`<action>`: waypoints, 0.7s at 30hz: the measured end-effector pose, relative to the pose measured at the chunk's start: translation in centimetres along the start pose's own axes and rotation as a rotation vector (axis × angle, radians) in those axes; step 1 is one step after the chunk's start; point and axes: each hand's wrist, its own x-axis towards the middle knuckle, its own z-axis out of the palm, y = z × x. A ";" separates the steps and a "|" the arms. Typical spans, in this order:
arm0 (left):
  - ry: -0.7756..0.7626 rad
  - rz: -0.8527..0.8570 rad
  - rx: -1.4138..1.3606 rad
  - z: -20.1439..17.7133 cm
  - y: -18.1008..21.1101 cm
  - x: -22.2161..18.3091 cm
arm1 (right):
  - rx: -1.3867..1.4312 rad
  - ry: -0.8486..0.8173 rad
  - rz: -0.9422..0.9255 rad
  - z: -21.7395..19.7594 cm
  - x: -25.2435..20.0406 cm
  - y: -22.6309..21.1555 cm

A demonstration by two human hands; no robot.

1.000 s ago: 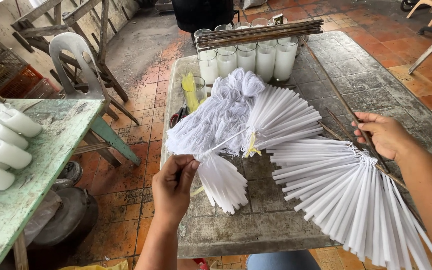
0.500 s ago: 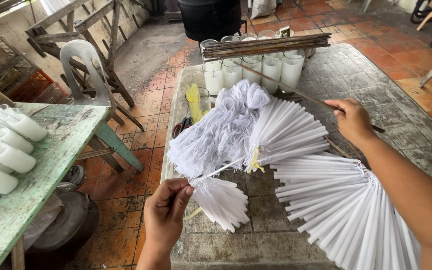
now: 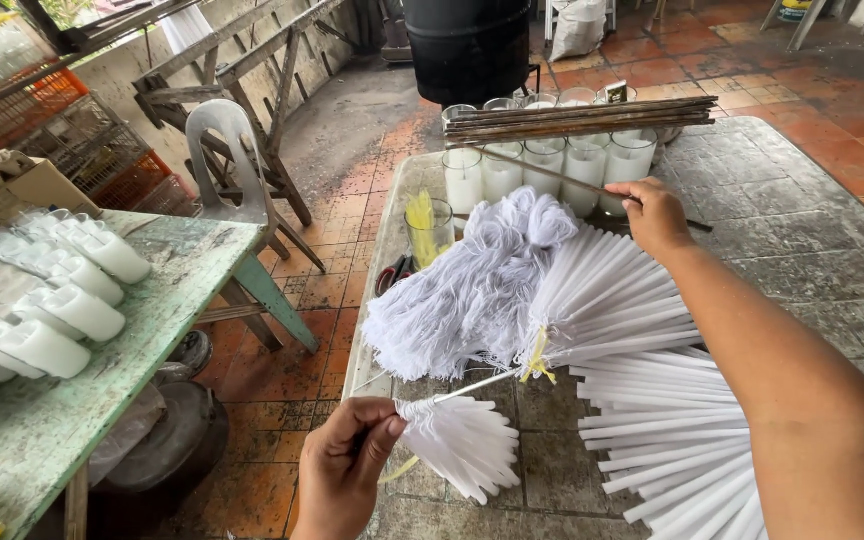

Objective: Tying bundles of white candle wicks together using thin yellow strips on a production table.

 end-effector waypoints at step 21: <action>-0.031 0.022 -0.056 0.2 0.8 -0.3 | 0.135 -0.127 0.059 -0.6 -7.8 1.3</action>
